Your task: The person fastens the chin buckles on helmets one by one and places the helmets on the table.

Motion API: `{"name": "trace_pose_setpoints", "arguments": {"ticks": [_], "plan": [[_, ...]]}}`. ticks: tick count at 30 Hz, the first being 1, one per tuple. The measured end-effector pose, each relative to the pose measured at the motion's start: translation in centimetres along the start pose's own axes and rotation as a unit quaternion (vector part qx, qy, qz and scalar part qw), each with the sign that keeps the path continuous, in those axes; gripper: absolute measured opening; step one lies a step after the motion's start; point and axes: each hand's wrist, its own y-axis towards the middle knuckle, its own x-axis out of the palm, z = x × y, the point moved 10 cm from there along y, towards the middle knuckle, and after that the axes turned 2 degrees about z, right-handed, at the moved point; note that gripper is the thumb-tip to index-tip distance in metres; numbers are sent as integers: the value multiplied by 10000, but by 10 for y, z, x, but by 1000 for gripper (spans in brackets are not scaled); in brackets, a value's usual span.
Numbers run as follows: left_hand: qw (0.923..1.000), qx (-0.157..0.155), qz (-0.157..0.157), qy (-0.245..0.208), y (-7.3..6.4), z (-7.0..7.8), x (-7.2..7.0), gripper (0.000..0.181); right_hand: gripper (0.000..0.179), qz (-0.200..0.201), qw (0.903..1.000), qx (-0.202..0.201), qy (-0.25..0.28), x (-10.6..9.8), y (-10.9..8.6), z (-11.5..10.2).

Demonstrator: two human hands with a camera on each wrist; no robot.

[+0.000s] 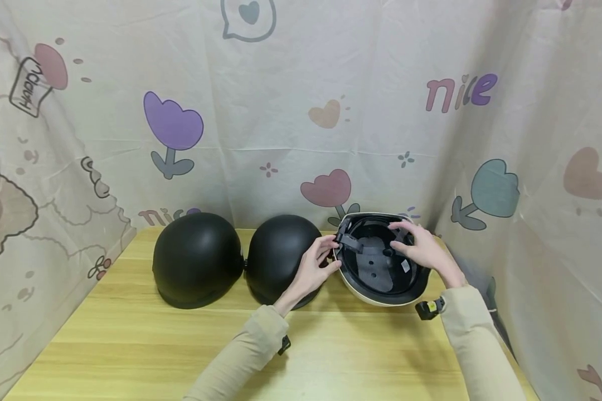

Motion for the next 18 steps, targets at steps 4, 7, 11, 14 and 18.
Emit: {"name": "trace_pose_setpoints", "arguments": {"ticks": [4,7,11,14,18], "plan": [[10000,-70,-12,-53,-1,0,-2,59,36,-215,9996,-126,-94,5,14,-10],[9999,-85,-19,-136,-1,0,-3,60,29,-469,9987,-169,90,10,24,-13],[9997,-14,-17,-236,0,1,-2,60,19,-993,9935,-195,514,23,37,-17],[9997,-2,-24,-252,0,1,-2,60,19,-1486,9850,-191,861,38,45,-19],[9996,-115,-40,-266,-1,1,-1,61,20,-2055,9702,-5,1284,59,51,-18]]}}
